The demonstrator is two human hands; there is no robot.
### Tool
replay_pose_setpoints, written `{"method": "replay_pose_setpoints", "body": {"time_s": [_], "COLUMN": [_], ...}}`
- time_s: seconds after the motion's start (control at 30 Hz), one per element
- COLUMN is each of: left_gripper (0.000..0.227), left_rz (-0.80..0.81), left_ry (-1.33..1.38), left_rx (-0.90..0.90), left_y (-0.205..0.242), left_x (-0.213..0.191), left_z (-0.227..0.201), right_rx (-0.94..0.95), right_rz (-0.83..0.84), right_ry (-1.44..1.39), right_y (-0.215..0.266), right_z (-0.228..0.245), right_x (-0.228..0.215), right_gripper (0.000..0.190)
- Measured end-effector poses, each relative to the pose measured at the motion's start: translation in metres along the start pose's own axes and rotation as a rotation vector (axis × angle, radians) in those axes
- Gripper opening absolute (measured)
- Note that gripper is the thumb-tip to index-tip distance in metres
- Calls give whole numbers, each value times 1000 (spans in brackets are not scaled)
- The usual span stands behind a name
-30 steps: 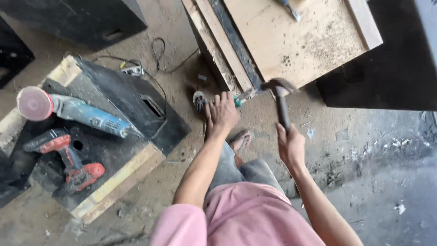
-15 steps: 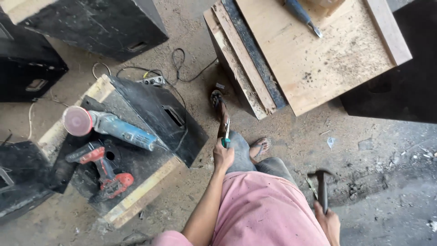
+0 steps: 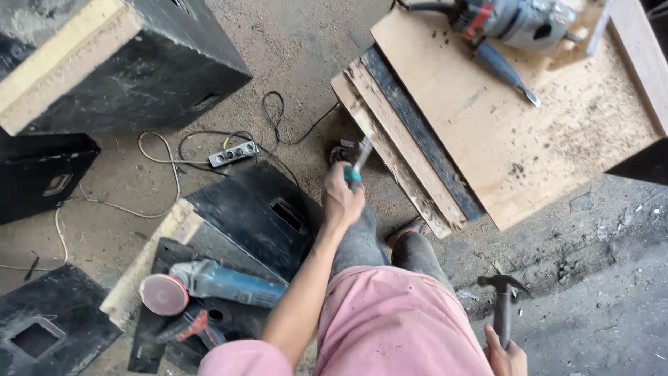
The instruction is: Removing nails and wooden strips from a speaker box using a hammer, chisel, and pliers.
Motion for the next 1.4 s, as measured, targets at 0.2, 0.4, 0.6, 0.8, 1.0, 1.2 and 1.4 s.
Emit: {"method": "replay_pose_setpoints", "body": {"time_s": [0.2, 0.4, 0.6, 0.8, 1.0, 1.2, 1.4], "left_gripper": [35, 59, 40, 27, 62, 30, 28], "left_rz": [312, 879, 604, 448, 488, 290, 254], "left_ry": [-323, -687, -693, -657, -633, -629, -846], "left_rx": [554, 586, 818, 829, 685, 272, 532], "left_y": [70, 106, 101, 103, 24, -170, -228], "left_x": [18, 75, 37, 14, -22, -104, -95], "left_z": [-93, -118, -138, -130, -98, -80, -64], "right_rx": [-325, -591, -537, -533, -681, -557, -411], "right_rz": [-147, 35, 158, 177, 193, 101, 164], "right_ry": [-422, -456, -577, -451, -459, -399, -533], "right_y": [156, 238, 230, 231, 240, 236, 234], "right_z": [131, 264, 272, 284, 320, 342, 341], "right_x": [-12, -23, 0, 15, 37, 61, 80], "right_gripper": [44, 21, 26, 27, 33, 32, 32]}}
Point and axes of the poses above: each hand's wrist, its own y-axis away from the middle knuckle, its own x-axis out of the palm, z = x × y, the point moved 7 cm from there along -y, towards the middle knuckle, and after that the axes turned 12 degrees about z, right-handed, at the moved point
